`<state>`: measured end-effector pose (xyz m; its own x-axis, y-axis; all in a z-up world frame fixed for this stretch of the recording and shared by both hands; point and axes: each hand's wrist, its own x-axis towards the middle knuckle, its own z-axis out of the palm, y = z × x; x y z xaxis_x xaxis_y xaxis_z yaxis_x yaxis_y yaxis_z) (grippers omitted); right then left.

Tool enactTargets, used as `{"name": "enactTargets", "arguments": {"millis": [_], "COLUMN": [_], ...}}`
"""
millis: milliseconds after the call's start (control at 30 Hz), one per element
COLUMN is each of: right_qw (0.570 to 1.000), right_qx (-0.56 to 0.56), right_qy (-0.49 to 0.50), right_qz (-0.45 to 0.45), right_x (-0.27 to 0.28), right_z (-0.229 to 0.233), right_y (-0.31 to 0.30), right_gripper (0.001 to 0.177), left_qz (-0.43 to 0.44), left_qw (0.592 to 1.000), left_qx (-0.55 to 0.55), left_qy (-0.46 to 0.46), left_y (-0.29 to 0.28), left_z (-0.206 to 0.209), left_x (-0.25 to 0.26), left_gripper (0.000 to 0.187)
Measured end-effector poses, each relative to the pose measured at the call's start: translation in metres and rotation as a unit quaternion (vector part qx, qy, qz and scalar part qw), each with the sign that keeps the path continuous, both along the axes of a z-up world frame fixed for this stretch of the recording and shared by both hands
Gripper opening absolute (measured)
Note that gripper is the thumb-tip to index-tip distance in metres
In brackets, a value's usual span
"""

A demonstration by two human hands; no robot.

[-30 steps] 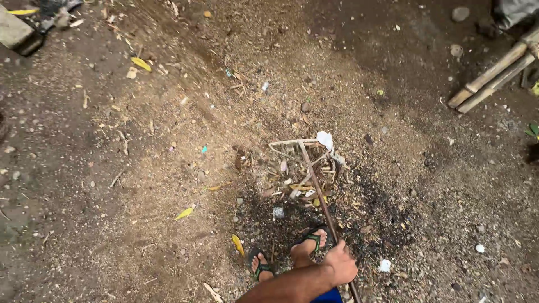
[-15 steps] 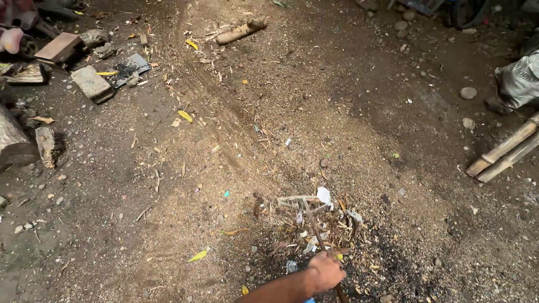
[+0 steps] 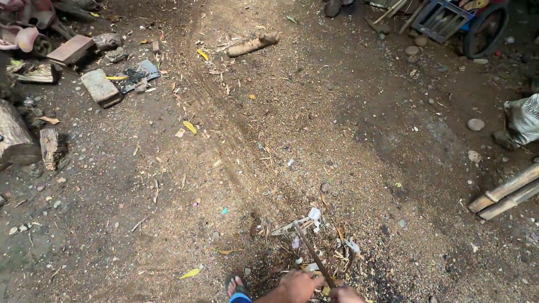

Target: Raking debris and dirt on the ground outdoors using a handheld rake.

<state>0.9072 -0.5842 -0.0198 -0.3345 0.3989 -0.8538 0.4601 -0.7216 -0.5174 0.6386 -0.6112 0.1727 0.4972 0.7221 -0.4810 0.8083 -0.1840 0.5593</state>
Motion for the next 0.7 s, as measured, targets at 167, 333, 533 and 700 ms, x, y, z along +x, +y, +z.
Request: {"name": "enactTargets", "arguments": {"millis": [167,333,533,700], "right_qw": [0.997,0.975,0.919,0.871], "right_qx": [-0.056,-0.130,-0.257,-0.298], "right_qy": [-0.025,-0.042,0.155,0.260], "right_qz": [-0.050,-0.177,-0.255,-0.291], "right_x": [-0.033,-0.126,-0.205,-0.318], "right_z": [0.042,0.100,0.085,0.237], "right_y": [0.072,0.114,0.180,0.238], "right_gripper": [0.013,0.009,0.021,0.027], "left_qz": [0.115,0.130,0.082,0.005], "left_qw": [0.993,0.989,0.997,0.989], "left_qx": [-0.012,-0.063,-0.008,0.146], "left_qy": [-0.039,-0.040,-0.007,0.007], "left_y": [0.060,0.140,0.228,0.293], "left_z": [-0.018,-0.010,0.020,0.008], "left_x": [-0.005,-0.075,-0.207,-0.286], "left_gripper": [0.055,0.028,0.031,0.023]}}
